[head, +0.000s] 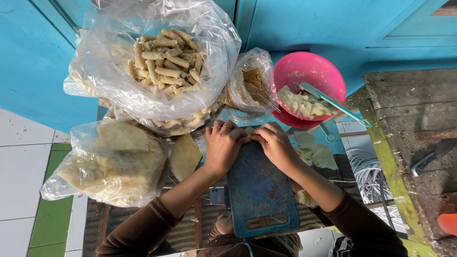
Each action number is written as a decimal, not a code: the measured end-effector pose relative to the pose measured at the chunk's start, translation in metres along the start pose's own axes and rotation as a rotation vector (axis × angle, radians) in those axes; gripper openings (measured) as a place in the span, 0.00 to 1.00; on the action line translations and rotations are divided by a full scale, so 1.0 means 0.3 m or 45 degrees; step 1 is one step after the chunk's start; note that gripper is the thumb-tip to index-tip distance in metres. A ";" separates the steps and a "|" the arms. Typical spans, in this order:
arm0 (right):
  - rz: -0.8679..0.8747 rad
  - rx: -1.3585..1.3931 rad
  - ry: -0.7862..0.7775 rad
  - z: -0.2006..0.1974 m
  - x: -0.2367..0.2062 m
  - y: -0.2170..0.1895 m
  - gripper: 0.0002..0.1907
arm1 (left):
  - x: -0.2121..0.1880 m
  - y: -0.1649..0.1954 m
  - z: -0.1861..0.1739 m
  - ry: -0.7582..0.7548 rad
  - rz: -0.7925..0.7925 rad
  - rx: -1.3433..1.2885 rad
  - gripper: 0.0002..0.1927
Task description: The person places filling from a pink bowl onto thin dough wrappers on a cutting board, folds each wrapper over the filling by hand, and sets the folded pastries aside. Near the end, the person uses a plastic scraper to arrange the folded pastries in rows on the cutting board.
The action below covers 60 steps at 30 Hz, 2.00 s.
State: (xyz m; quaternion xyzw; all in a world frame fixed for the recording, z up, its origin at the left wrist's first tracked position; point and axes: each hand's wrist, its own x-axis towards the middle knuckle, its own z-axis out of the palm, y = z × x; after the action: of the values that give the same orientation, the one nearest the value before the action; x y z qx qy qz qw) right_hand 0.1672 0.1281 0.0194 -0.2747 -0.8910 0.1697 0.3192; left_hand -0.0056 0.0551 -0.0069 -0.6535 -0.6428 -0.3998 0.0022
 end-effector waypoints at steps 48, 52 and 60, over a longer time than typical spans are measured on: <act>0.257 0.340 -0.089 -0.050 0.032 -0.004 0.13 | 0.012 0.004 -0.003 0.035 0.021 -0.217 0.18; 0.410 0.697 -0.181 -0.043 0.023 0.009 0.09 | 0.003 0.003 0.000 -0.035 0.015 -0.177 0.09; 0.401 0.745 -0.208 -0.069 0.020 0.015 0.09 | 0.026 0.026 -0.053 0.043 0.125 -0.353 0.25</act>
State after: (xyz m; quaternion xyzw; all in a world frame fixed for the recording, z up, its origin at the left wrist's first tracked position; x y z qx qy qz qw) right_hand 0.1787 0.1381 0.0355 -0.2914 -0.7738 0.4868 0.2819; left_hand -0.0084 0.0521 0.0118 -0.6714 -0.5485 -0.4950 -0.0579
